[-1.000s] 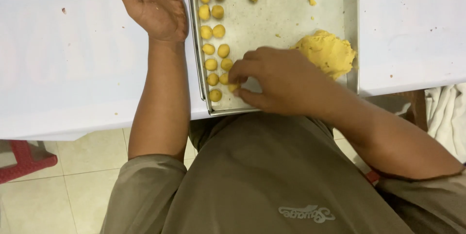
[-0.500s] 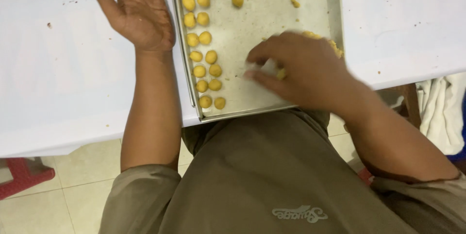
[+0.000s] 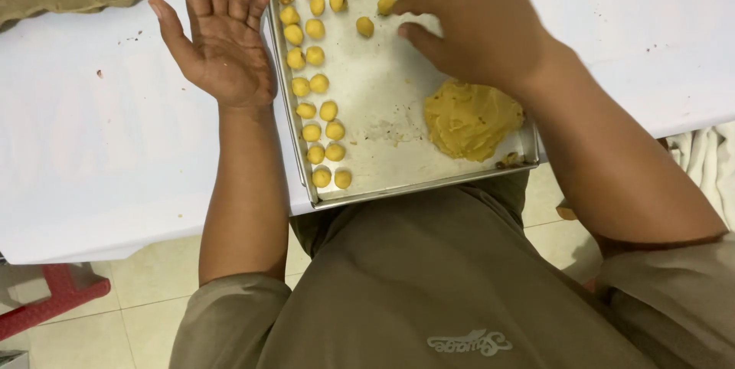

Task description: Rolling small pieces of dough into balls and placing them on a baking tray

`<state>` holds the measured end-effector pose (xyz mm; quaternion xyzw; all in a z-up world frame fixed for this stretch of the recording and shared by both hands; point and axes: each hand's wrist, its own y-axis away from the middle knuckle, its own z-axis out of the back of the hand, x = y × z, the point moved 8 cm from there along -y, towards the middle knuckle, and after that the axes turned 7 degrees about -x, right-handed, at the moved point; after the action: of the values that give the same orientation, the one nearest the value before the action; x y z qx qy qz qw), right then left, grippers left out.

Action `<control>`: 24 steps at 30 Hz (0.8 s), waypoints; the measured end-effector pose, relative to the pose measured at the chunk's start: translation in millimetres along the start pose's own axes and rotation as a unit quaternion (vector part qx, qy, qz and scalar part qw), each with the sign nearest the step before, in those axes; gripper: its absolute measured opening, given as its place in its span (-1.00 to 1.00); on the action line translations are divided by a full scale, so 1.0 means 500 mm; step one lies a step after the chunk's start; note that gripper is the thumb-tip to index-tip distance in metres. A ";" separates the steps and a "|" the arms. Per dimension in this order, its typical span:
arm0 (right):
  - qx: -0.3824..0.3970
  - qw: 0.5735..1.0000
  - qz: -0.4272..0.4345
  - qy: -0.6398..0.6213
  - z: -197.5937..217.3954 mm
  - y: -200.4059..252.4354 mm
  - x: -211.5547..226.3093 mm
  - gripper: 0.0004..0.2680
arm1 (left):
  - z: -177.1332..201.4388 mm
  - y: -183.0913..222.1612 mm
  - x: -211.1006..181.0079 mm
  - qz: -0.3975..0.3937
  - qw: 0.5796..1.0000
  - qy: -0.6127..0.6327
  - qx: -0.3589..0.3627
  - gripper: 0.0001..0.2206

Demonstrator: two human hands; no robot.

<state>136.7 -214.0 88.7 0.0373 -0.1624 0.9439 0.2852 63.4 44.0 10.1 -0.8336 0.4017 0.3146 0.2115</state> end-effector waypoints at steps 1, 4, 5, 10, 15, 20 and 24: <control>0.038 0.999 -0.013 0.009 -0.022 -0.012 0.005 -0.79 | 0.002 -0.001 0.001 0.000 1.000 0.004 0.001 -0.33; 0.063 0.997 0.004 0.049 -0.067 -0.039 0.018 -0.74 | 0.003 -0.003 0.002 0.000 1.000 0.013 -0.001 -0.33; 0.048 0.995 0.033 0.080 -0.077 -0.047 0.026 -0.74 | 0.004 -0.003 0.001 0.001 1.000 0.019 -0.003 -0.33; 0.056 0.997 0.029 0.051 -0.086 -0.085 0.048 -0.74 | -0.007 -0.004 -0.005 -0.017 0.999 0.036 0.021 -0.41; 0.010 0.996 0.065 0.057 -0.097 -0.111 0.081 -0.78 | -0.005 -0.009 -0.003 -0.022 0.999 0.045 0.013 -0.43; 0.049 0.997 0.038 0.041 -0.135 -0.132 0.085 -0.73 | -0.001 -0.011 0.004 -0.031 0.996 0.062 0.052 -0.41; 0.056 0.997 0.043 0.027 -0.131 -0.134 0.099 -0.72 | -0.008 -0.003 0.000 -0.019 0.998 0.048 0.045 -0.38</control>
<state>133.8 -114.1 54.1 0.0207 -0.1030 0.9636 0.2457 66.2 42.6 12.8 -0.8451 0.4090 0.2516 0.2348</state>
